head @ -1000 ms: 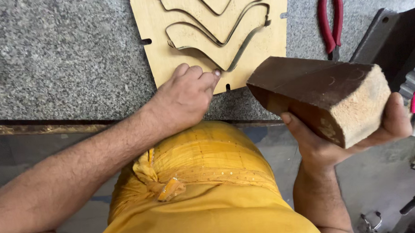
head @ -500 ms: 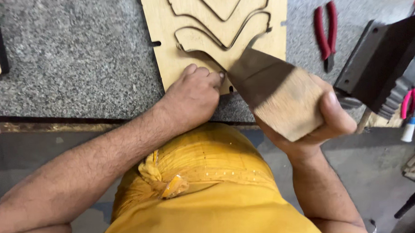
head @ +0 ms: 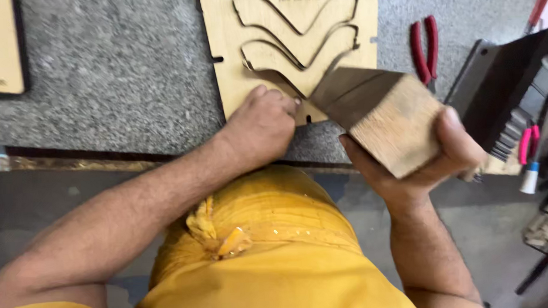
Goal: The person hammers a metal wire frame into a wooden board using a wooden mallet. They then use pliers to adjust the wire and hammer small metal pieces into slots on the board.
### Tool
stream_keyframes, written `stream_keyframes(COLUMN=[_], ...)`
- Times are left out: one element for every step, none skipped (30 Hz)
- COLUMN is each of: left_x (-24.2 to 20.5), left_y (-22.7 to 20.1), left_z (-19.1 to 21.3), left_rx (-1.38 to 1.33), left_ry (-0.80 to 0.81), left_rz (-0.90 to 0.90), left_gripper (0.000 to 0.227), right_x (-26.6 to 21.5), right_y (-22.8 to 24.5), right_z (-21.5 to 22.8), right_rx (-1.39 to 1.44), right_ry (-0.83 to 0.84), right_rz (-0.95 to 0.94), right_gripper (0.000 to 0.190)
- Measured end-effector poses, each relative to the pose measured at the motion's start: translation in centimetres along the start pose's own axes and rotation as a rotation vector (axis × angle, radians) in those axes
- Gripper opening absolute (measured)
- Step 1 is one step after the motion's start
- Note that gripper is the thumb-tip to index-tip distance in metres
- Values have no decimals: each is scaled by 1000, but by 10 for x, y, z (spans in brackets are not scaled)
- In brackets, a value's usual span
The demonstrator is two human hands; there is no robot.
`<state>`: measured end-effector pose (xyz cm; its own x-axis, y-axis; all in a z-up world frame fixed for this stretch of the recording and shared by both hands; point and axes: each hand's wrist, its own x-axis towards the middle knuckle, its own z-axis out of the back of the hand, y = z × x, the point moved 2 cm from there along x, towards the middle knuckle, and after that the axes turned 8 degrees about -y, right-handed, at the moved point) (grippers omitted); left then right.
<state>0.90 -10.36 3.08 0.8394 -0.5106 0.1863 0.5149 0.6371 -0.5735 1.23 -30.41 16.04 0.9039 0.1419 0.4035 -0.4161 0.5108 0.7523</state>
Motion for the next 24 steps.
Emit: stream_keyframes(left_x=[-1,-1,-1,0,-2,-4,-5,-5,-3,-2,-3,-5,-6,-9,-12,-14,-15,-16,-18,-19,-18,-18,-17,-17], left_y=[-1,0,2,5,3,1,1,-1,3,7,5,3,1,0,1,1,2,4,2,2,3,4,6,7], left_z=[-1,-1,-1,-2,-6,-8,-8,-7,-3,0,0,0,1,3,6,8,9,10,8,6,3,1,-1,-2], left_rx=[-4,-8,-7,3,0,-3,-6,-10,7,42,57,73,86,100,120,131,142,153,148,142,139,137,141,146], left_ry=[-56,-112,-173,-141,-101,-60,-94,-128,-174,-165,-150,-136,-177,-218,-261,-250,-237,-225,-221,-217,-215,-219,-226,-233], left_rz=[-16,-31,-40,-29,-21,-13,-21,-29,-36,-34,-29,-25,-27,-29,-24,-10,3,17,20,24,28,22,22,22], left_gripper=[21,24,27,22,18,16,16,15,15,17,19,21,25,30,36,36,37,38,38,39,39,37,36,35], right_x=[-2,-4,-4,-2,-7,-11,-14,-17,-15,-14,-15,-17,-17,-18,-17,-15,-14,-12,-14,-16,-19,-21,-21,-21], right_y=[8,15,16,14,14,10,3,0,-5,-8,-8,-5,-5,-2,0,3,7,8,11,10,9,5,-2,-9], right_z=[5,8,5,1,-1,-5,-11,-13,-15,-18,-18,-16,-14,-10,-9,-7,-5,-4,0,1,2,-1,-6,-12], right_rx=[-63,-104,-94,-46,57,210,379,469,404,256,-4,-264,-327,-369,-405,-414,-418,-376,-338,-325,-310,-325,-333,-340], right_ry=[-5,1,12,27,37,38,26,11,21,31,52,28,11,-21,-53,-103,-155,-153,-141,-124,-109,-88,-67,-46], right_rz=[22,28,15,-8,-84,-188,-310,-376,-294,-158,39,238,275,315,360,405,446,419,383,375,368,391,419,448], right_gripper=[66,67,68,70,71,73,74,76,77,79,86,94,103,107,111,112,112,110,108,108,107,107,106,106])
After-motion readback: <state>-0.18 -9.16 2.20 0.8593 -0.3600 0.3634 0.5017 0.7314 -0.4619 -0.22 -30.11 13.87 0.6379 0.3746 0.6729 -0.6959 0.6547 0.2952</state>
